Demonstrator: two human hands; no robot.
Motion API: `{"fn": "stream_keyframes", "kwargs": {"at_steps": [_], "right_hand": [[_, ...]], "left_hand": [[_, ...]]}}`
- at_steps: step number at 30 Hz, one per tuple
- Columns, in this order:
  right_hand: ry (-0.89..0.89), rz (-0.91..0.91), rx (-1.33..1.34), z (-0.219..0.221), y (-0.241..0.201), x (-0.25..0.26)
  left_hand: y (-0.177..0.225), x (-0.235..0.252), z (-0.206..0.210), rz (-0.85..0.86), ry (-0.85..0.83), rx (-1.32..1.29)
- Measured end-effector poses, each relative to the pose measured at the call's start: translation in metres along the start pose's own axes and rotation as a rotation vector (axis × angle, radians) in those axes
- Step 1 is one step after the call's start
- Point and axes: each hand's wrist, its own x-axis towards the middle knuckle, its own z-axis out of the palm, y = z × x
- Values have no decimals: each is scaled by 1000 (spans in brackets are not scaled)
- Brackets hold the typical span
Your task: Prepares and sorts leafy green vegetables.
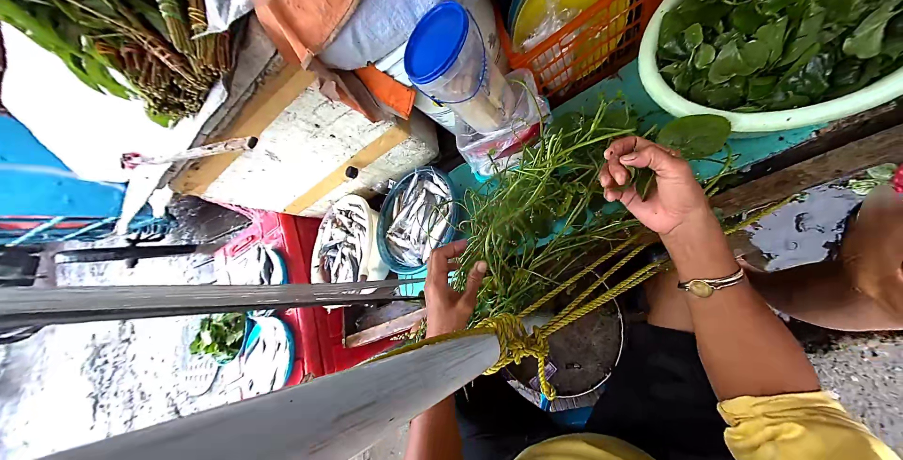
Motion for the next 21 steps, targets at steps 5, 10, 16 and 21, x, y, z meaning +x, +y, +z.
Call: {"fn": "stream_keyframes", "kwargs": {"at_steps": [5,10,16,21], "right_hand": [[61,-76,-12,-32,-17,-14],[214,-214,12,-64,-32,-14],[374,-341,21,-72,-33,-11],[387,-380,66,-76,-30,2]], "left_hand": [[30,33,28,224,-46,108],[43,82,43,168,-147,111],[69,99,84,358,-223,423],[64,99,113,410,-244,545]]}}
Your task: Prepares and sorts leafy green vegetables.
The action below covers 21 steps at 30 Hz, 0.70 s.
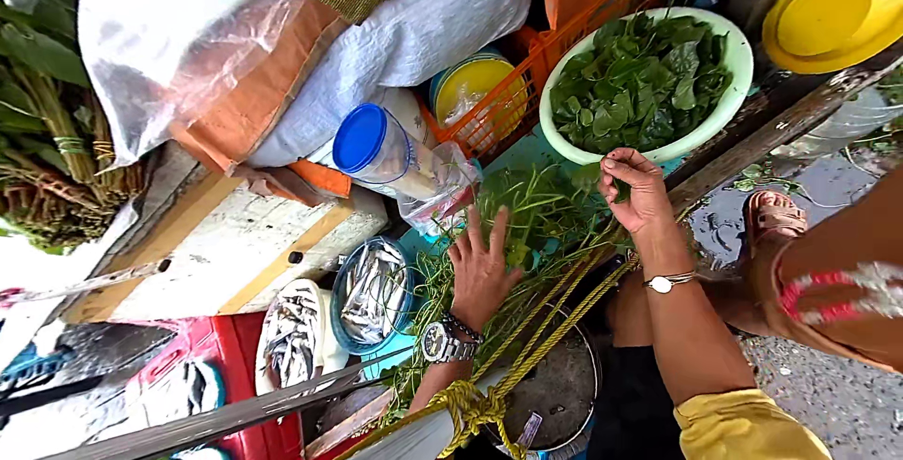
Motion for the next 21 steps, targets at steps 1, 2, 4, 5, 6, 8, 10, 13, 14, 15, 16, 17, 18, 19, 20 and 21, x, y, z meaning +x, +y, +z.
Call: {"fn": "stream_keyframes", "kwargs": {"at_steps": [1,2,4,5,6,8,10,13,14,15,16,17,18,19,20,21], "right_hand": [[-4,5,14,0,1,2],[-12,11,19,0,2,2],[-36,20,-3,0,2,2],[-51,23,-18,-1,1,2],[-67,25,-25,-1,0,1],[-113,28,-32,-1,-2,-5],[-147,20,-5,-1,-4,-7],[-132,8,16,2,-7,-9],[-122,5,20,4,-8,-10],[-115,7,19,4,-8,-10],[-106,12,18,5,-9,-9],[-99,17,13,6,-9,-7],[-91,18,6,7,-8,-4],[-91,19,-8,8,-6,-2],[-93,19,-26,8,-5,-1],[-97,18,-41,8,-4,-1]], "left_hand": [[-3,3,-1,-46,2,-20],[-6,5,-4,-93,-5,-60],[-15,7,-14,-159,-25,-162],[-21,5,-19,-186,-39,-219],[-27,2,-25,-210,-41,-264],[-38,-7,-36,-235,-14,-325],[-46,-20,-51,-212,39,-376],[-56,-47,-76,-167,109,-382],[-59,-57,-81,-155,137,-383],[-63,-68,-84,-158,170,-401],[-66,-79,-85,-176,207,-430],[-69,-90,-85,-201,245,-473],[-70,-99,-85,-233,277,-536],[-70,-106,-85,-264,303,-603],[-70,-112,-85,-291,323,-660],[-68,-116,-84,-310,345,-689]]}}
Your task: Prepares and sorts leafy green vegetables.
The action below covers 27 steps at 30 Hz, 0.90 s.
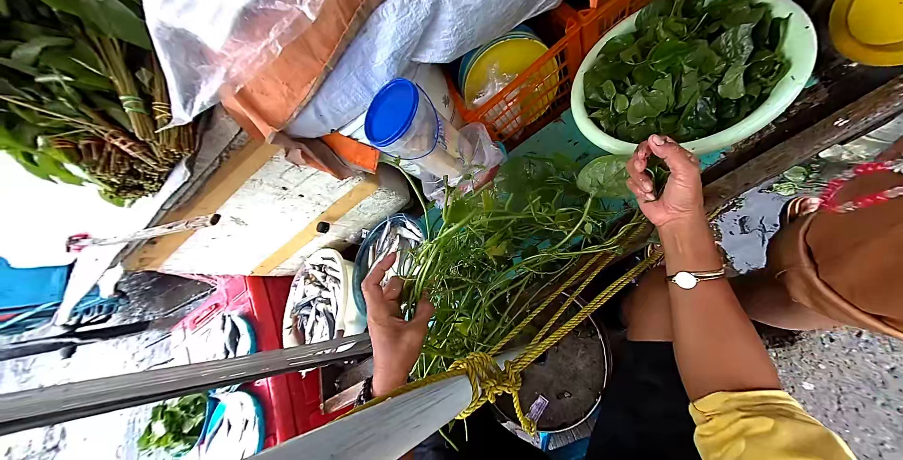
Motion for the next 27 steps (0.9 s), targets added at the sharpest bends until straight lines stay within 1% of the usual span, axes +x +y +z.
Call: {"fn": "stream_keyframes", "kwargs": {"at_steps": [3,5,7,10,11,12,13,16,17,18,20,22,24,25,27], "right_hand": [[-20,-15,-35,2,4,0],[-34,-27,-68,2,6,0],[-38,-30,-110,2,6,0],[-64,-9,-181,-1,7,-3],[-68,-7,-189,-2,7,-3],[-65,-6,-189,-2,6,-2],[-60,-3,-188,-2,5,-2],[-29,-4,-160,-1,4,-3],[-20,-8,-154,-1,5,-3],[-16,-18,-150,0,5,-3],[-17,-54,-140,2,6,-3],[-19,-102,-142,9,5,-6],[-51,-165,-176,21,4,-13],[-101,-198,-217,28,6,-19],[-245,-280,-322,44,17,-31]], "left_hand": [[0,-5,5,-9,33,9],[3,-3,15,-13,5,44],[10,0,30,-1,-69,36],[19,9,33,47,-325,17],[20,15,29,61,-372,27],[17,21,23,64,-378,22],[12,26,17,47,-339,13],[-5,36,2,-113,-150,106],[-13,39,1,-180,-138,174],[-22,42,2,-246,-181,237],[-38,50,11,-412,-327,320],[-58,58,26,-545,-370,291],[-77,68,38,-627,-387,224],[-85,72,42,-647,-404,217],[-96,80,51,-650,-437,330]]}}
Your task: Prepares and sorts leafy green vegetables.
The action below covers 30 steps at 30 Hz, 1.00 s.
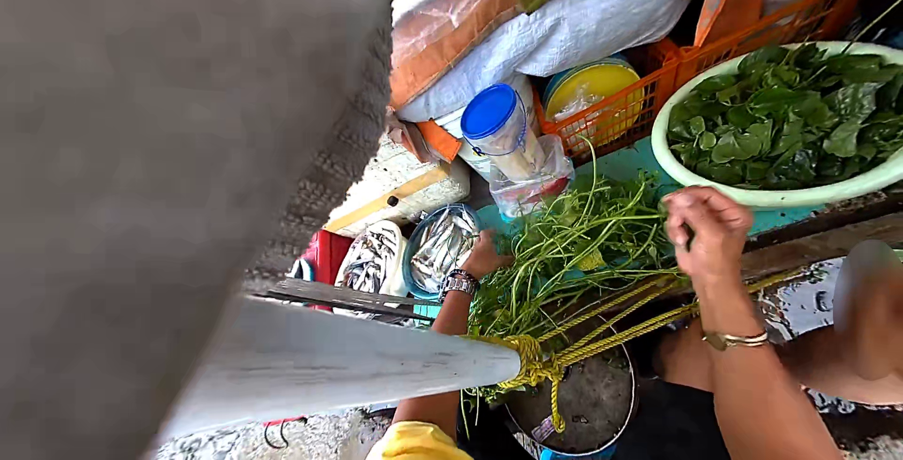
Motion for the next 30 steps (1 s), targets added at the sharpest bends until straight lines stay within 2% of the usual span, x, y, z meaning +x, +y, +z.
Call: {"fn": "stream_keyframes", "kwargs": {"at_steps": [3,6,9,13,15,17,24,27,30], "right_hand": [[-196,-150,-241,36,10,-16],[-306,-247,-570,50,26,-20],[-442,-28,-794,35,31,-13],[-688,393,-991,13,13,6],[-817,524,-1041,8,10,11],[-882,576,-1058,7,8,12],[-918,635,-1036,5,13,15],[-907,634,-1014,2,16,16],[-893,642,-972,-2,17,16]], "left_hand": [[8,12,4,54,97,240],[9,21,6,154,251,154],[4,22,12,16,161,-10],[4,16,13,-54,-114,8],[2,18,14,-56,-156,14],[-1,22,15,-86,-169,12],[14,20,4,-54,-364,247],[-2,32,7,-31,-363,48],[-4,24,5,0,-357,-272]]}}
